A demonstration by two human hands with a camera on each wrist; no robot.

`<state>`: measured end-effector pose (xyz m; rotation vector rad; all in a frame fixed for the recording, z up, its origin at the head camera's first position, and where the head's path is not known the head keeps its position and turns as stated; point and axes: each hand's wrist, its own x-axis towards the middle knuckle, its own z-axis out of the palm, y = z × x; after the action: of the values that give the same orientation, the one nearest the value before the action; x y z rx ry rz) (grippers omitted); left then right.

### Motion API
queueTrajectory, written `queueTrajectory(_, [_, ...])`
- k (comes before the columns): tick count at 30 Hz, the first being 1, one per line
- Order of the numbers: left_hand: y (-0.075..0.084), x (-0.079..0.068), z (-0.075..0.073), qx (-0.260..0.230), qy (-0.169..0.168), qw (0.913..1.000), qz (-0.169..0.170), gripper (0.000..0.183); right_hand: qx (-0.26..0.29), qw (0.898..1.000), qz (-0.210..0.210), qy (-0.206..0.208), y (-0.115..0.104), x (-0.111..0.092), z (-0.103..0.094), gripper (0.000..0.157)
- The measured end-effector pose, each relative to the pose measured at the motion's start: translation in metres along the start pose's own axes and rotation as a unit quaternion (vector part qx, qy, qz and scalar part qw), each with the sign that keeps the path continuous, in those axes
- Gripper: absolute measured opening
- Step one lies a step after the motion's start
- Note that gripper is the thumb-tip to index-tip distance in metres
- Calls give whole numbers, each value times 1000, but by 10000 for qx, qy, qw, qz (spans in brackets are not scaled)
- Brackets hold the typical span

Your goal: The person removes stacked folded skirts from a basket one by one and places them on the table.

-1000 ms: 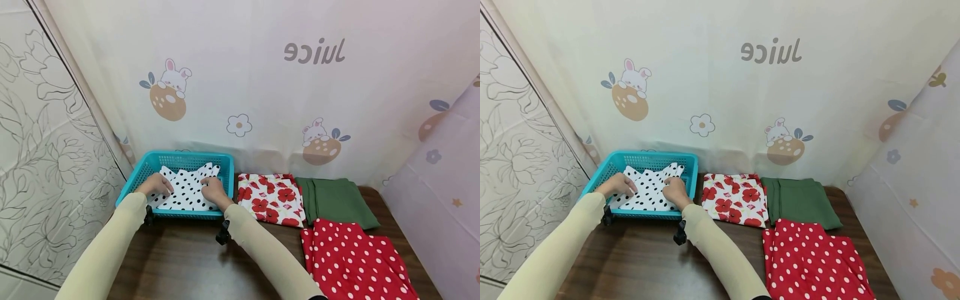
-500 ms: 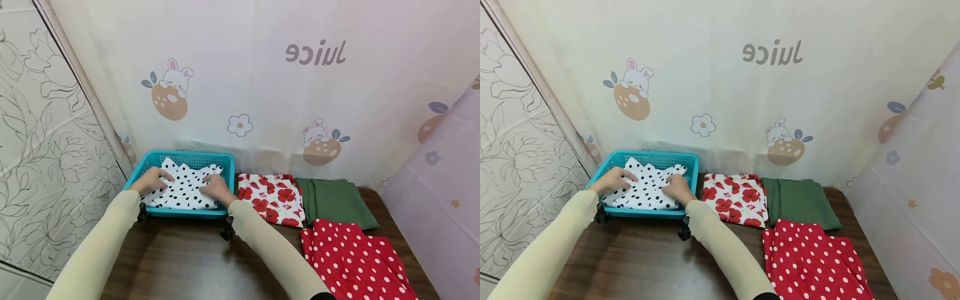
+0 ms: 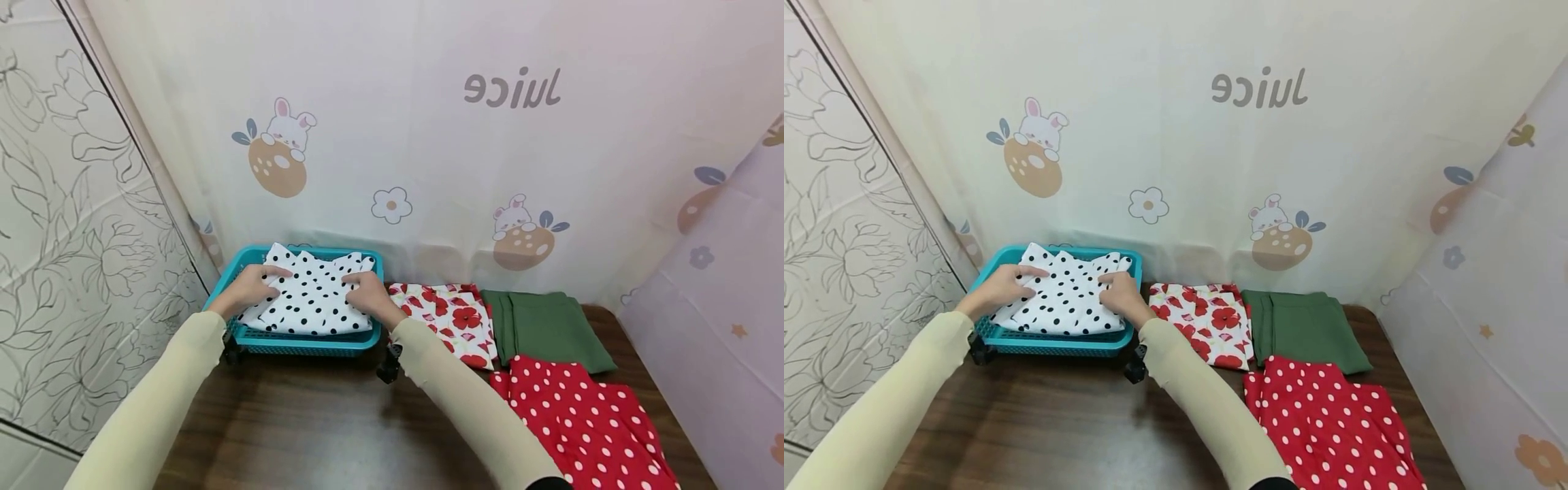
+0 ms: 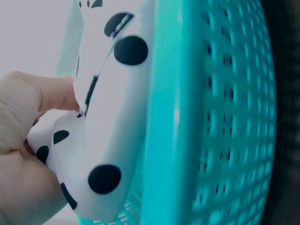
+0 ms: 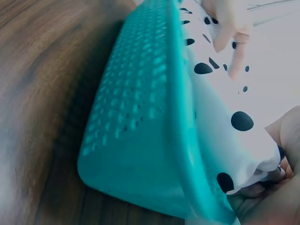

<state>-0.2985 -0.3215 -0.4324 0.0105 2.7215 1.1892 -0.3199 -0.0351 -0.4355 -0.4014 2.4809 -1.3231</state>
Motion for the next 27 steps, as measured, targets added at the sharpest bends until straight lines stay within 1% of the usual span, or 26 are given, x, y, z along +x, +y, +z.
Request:
queueTrajectory(4, [6, -6, 3, -248, 166, 9995, 73, 47, 42, 9997, -241, 91, 5, -6, -13, 55])
queueTrajectory(8, [20, -12, 10, -397, 367, 9984, 179, 47, 164, 9982, -524, 240, 10, -18, -28, 52])
queueTrajectory(12, [38, -19, 23, -590, 511, 9964, 330, 44, 276, 9972, -513, 465, 17, -35, -48, 53])
queueTrajectory(15, [53, -27, 36, -823, 525, 9939, 505, 43, 302, 9968, -464, 578, 25, -50, -62, 54])
queueTrajectory(18, [68, -36, 50, -1034, 481, 9917, 598, 43, 348, 9967, -447, 583, 36, -70, -76, 53])
queueTrajectory(20, [77, -40, 63, -1176, 406, 9904, 608, 43, 326, 9966, -418, 626, 47, -84, -86, 52])
queueTrajectory(23, [89, -45, 85, -1271, 300, 9891, 687, 42, 188, 9966, -300, 749, 64, -107, -99, 51])
queueTrajectory(27, [103, -54, 117, -1465, 186, 9861, 757, 44, -187, 9954, -117, 936, 86, -139, -113, 48])
